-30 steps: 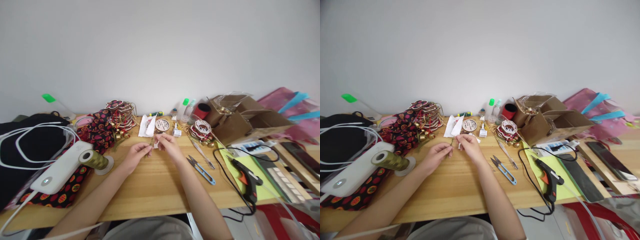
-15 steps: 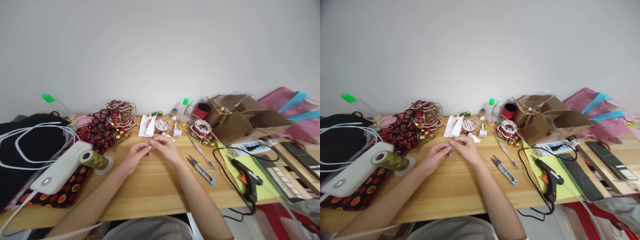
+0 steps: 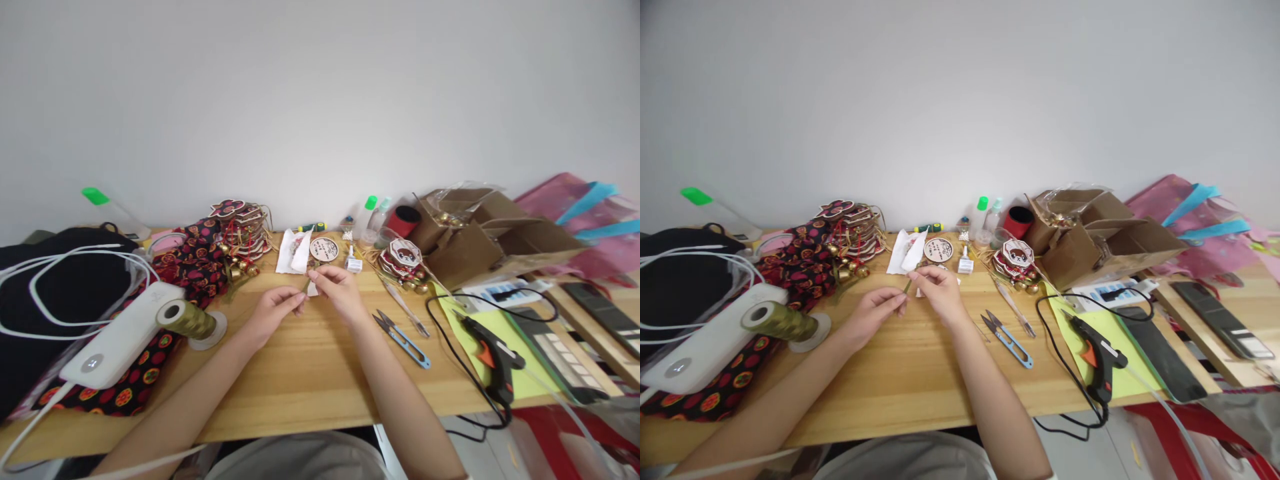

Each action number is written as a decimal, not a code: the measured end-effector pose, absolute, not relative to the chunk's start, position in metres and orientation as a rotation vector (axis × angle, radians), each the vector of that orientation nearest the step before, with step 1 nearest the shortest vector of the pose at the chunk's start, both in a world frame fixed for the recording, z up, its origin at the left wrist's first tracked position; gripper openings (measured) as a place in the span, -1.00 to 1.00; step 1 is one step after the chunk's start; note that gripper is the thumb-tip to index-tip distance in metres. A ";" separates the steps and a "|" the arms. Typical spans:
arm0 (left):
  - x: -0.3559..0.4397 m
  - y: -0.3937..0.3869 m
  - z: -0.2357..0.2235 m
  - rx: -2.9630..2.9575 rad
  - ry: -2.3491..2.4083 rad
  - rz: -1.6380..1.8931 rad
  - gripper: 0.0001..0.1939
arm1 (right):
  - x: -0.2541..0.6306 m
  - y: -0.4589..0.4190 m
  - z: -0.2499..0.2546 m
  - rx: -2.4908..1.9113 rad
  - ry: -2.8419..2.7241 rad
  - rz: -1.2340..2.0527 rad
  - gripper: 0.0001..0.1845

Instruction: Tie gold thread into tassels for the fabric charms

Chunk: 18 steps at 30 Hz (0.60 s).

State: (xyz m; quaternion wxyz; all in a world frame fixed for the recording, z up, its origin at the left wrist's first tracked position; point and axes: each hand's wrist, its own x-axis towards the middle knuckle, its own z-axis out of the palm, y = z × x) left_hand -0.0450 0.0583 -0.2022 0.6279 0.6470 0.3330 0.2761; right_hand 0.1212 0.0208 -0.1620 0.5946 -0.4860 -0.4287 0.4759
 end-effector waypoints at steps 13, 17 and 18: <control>-0.045 0.058 -0.201 1.500 0.779 0.601 -0.74 | 0.125 0.022 -0.165 -1.180 -0.902 1.062 -0.65; -0.045 0.057 -0.202 1.498 0.782 0.590 -0.74 | 0.125 0.022 -0.165 -1.187 -0.889 1.064 -0.67; -0.045 0.057 -0.202 1.498 0.783 0.586 -0.74 | 0.125 0.022 -0.165 -1.189 -0.887 1.065 -0.68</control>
